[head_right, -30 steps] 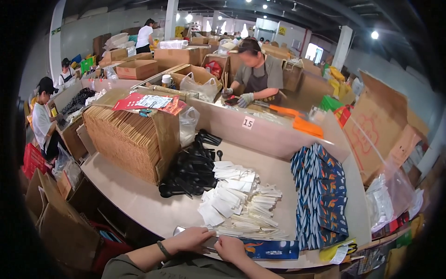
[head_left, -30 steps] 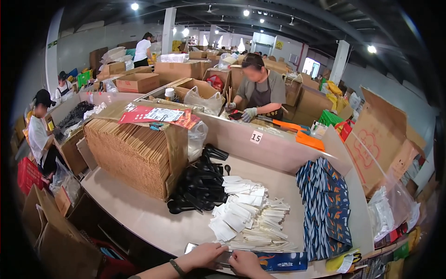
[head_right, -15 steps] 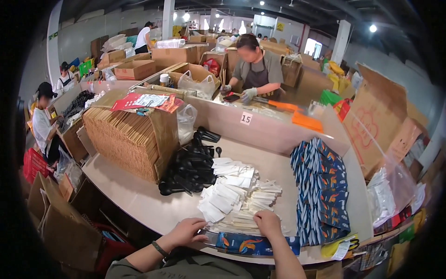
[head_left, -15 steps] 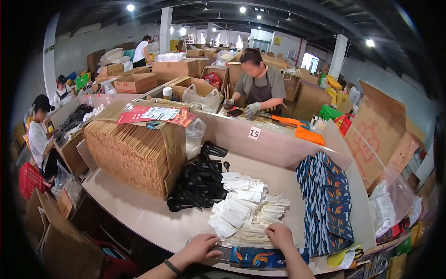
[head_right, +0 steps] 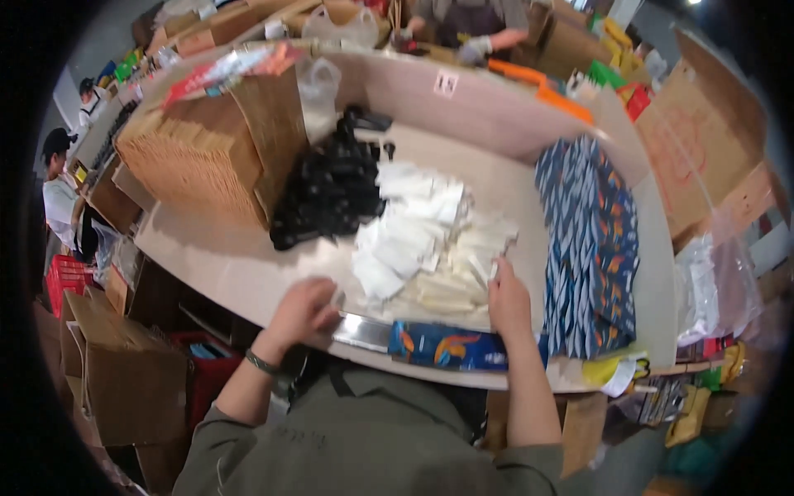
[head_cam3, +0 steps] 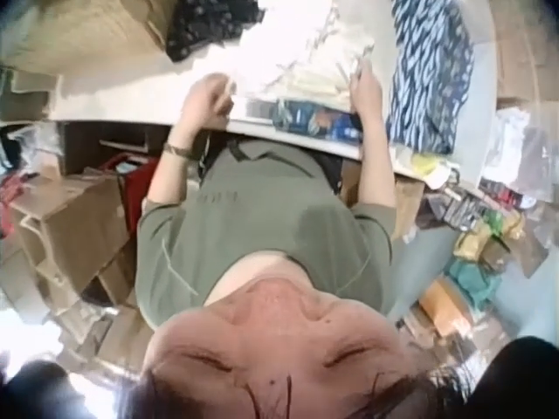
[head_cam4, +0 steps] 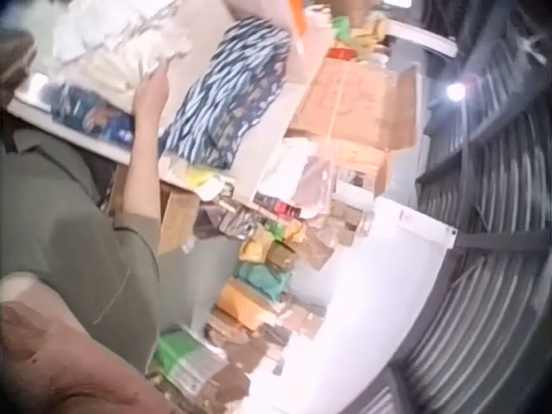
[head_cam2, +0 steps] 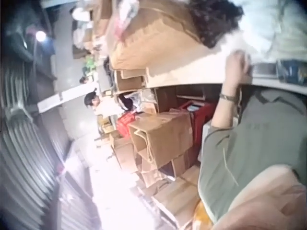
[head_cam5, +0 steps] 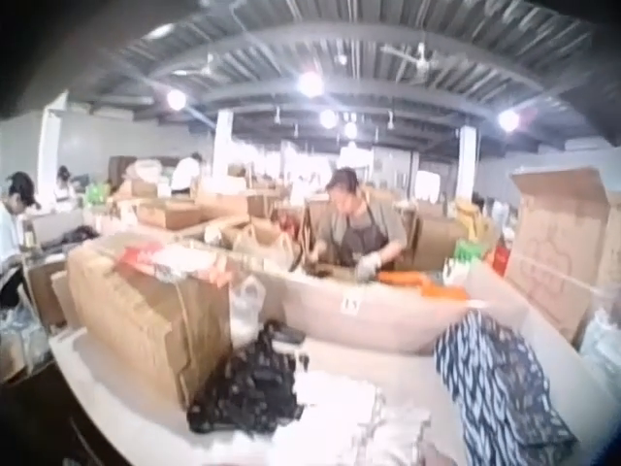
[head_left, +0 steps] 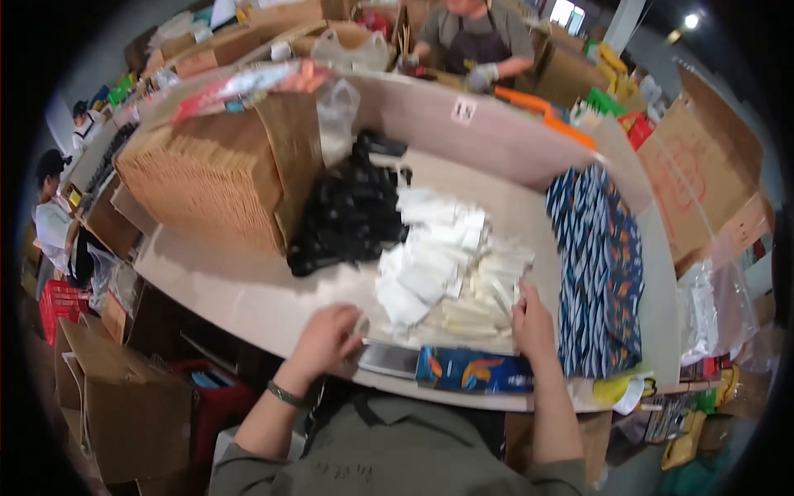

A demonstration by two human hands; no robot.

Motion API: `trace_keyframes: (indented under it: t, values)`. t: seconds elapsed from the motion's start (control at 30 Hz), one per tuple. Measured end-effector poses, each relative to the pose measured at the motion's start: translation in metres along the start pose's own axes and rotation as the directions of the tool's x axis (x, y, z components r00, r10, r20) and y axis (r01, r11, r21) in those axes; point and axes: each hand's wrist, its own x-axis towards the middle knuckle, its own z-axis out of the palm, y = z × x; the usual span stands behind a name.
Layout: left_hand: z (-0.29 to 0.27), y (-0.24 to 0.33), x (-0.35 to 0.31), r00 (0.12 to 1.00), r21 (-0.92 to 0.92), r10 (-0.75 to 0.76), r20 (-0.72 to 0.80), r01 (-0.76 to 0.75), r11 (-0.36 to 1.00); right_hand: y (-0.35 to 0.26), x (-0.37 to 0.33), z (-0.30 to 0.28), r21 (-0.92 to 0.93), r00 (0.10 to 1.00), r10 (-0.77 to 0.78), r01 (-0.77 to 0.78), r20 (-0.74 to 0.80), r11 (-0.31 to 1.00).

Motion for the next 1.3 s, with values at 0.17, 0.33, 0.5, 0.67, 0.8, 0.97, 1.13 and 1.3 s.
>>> trace_keyframes:
  t: [0.17,0.33,0.5,0.67,0.8,0.97,1.13,1.3]
  values:
    - [-0.005,-0.023,-0.015,0.988,-0.074,-0.110,-0.107,0.103,0.992,0.003,-0.010,0.001,-0.120,0.992,-0.115,0.121,0.053,0.985]
    - [-0.014,-0.045,0.005,0.976,0.041,-0.127,-0.177,0.136,0.990,-0.053,0.004,0.038,0.210,0.998,-0.057,0.047,0.041,0.976]
    - [-0.005,-0.092,0.065,0.898,0.328,0.092,-0.431,0.061,0.943,-0.103,0.016,0.118,0.073,0.933,-0.286,0.277,0.220,0.958]
    - [-0.003,-0.093,0.079,0.967,0.383,-0.048,-0.249,0.144,0.913,-0.093,0.013,0.137,-0.152,0.890,-0.302,0.370,0.343,0.917]
    - [-0.007,-0.089,0.069,0.977,0.336,0.029,-0.209,0.044,0.941,-0.109,0.020,0.120,-0.118,0.878,-0.191,0.267,0.439,0.956]
    - [-0.023,-0.087,0.079,0.969,0.424,0.196,-0.149,-0.117,0.898,-0.107,0.032,0.100,0.064,0.867,-0.180,0.169,0.465,0.983]
    - [-0.031,-0.084,0.077,0.947,0.460,0.296,-0.127,-0.208,0.863,-0.130,0.007,0.079,0.254,0.652,-0.414,0.329,0.635,0.909]
    - [-0.022,-0.052,0.057,0.959,0.261,0.073,-0.274,0.001,0.965,-0.125,-0.038,0.095,0.183,0.464,-0.459,0.523,0.758,0.832]
